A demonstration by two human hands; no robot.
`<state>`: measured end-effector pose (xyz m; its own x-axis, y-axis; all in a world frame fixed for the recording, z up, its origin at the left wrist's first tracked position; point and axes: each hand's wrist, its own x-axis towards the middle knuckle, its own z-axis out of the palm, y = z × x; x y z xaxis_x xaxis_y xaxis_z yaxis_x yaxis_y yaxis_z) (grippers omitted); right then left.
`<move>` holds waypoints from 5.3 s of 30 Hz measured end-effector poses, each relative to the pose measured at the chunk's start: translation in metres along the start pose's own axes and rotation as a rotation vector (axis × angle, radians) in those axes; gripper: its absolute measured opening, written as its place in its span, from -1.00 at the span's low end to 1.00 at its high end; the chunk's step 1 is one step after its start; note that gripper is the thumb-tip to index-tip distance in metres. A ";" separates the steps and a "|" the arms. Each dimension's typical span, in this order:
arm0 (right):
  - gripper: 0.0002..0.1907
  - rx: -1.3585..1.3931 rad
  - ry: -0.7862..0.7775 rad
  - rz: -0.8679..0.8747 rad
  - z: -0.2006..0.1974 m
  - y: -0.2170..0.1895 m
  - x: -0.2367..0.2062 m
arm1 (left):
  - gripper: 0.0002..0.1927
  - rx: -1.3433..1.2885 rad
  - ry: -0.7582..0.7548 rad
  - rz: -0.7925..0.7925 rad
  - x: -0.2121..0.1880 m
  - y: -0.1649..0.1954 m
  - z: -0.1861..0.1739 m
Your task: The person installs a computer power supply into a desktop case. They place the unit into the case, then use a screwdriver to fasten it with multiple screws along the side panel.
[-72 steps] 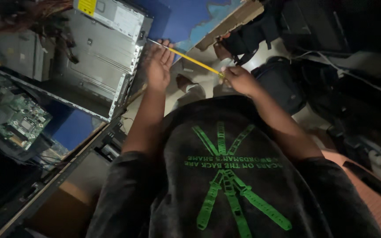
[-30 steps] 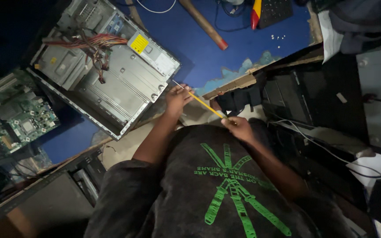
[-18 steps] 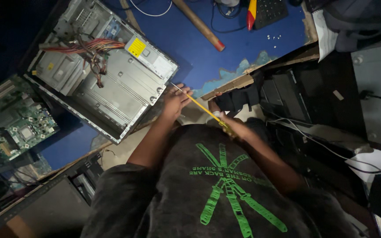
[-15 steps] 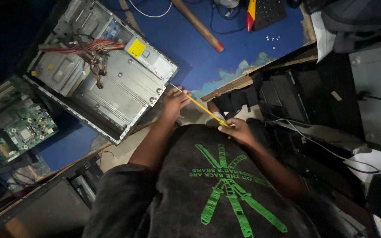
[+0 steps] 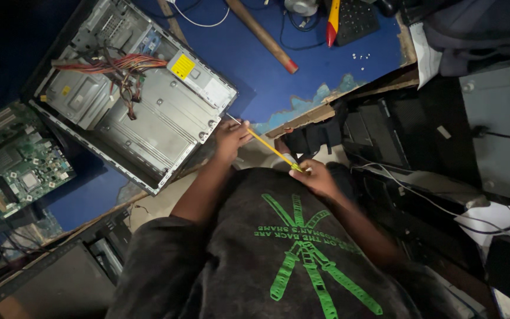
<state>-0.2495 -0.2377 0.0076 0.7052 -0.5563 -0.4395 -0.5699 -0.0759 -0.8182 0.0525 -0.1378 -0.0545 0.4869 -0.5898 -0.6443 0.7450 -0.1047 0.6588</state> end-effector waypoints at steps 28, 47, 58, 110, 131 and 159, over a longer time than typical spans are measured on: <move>-0.49 0.602 -0.432 0.549 0.008 0.017 0.035 | -0.61 -0.014 -0.056 -0.020 -0.007 0.005 -0.004; -0.61 -0.419 0.164 -0.052 0.006 -0.055 -0.018 | -0.74 1.490 0.120 1.022 -0.177 0.155 -0.003; -0.57 -0.259 0.144 0.068 0.027 -0.047 -0.021 | -0.68 0.046 -0.070 -0.024 -0.028 -0.003 -0.021; -0.53 0.288 -0.086 0.044 0.048 0.030 0.003 | -0.61 -0.032 0.042 -0.086 -0.004 0.006 -0.017; -0.56 -0.092 0.144 0.079 0.031 -0.037 0.004 | -0.79 0.019 0.103 -0.042 0.003 0.007 -0.005; -0.64 0.063 0.360 -0.014 -0.087 0.069 0.051 | -0.54 1.821 0.522 0.862 -0.230 0.130 -0.115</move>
<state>-0.2894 -0.3429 -0.0390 0.5123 -0.8124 -0.2785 -0.5259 -0.0404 -0.8496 0.0898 0.0762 0.1341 0.6834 -0.7128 0.1581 -0.7298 -0.6733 0.1189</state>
